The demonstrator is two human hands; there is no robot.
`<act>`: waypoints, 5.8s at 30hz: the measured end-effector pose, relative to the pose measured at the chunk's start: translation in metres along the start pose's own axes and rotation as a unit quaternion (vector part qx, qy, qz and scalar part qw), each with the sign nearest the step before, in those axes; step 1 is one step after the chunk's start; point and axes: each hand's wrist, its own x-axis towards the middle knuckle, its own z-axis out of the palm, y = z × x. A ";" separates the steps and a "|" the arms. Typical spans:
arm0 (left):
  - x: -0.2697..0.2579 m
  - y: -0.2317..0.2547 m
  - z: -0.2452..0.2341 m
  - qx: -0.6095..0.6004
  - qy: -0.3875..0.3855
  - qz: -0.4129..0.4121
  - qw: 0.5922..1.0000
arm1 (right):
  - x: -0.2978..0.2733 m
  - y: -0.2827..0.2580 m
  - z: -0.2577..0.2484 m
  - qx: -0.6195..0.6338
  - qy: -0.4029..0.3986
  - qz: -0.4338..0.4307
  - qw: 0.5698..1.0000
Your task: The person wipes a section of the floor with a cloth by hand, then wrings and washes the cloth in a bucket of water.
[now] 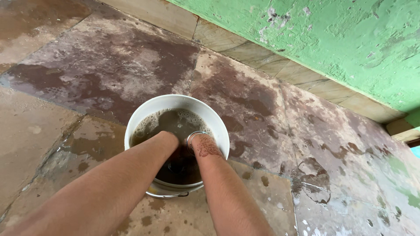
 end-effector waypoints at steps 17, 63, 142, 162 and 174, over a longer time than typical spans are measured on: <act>-0.050 -0.011 -0.045 0.004 0.020 0.000 1.000 | -0.097 0.010 -0.087 -0.014 0.158 -0.137 0.978; -0.119 -0.001 -0.102 0.057 -0.150 0.013 0.987 | -0.126 -0.039 -0.089 0.037 -0.056 -0.089 0.994; -0.096 0.002 -0.068 0.023 0.041 -0.026 0.999 | -0.011 0.018 -0.037 0.035 0.121 -0.093 0.988; -0.109 -0.006 -0.105 -0.035 0.107 -0.034 0.993 | -0.084 0.011 -0.084 0.171 0.094 -0.002 0.981; -0.131 -0.007 -0.156 -0.123 0.033 0.017 0.992 | -0.216 -0.001 -0.154 0.319 0.094 -0.018 0.943</act>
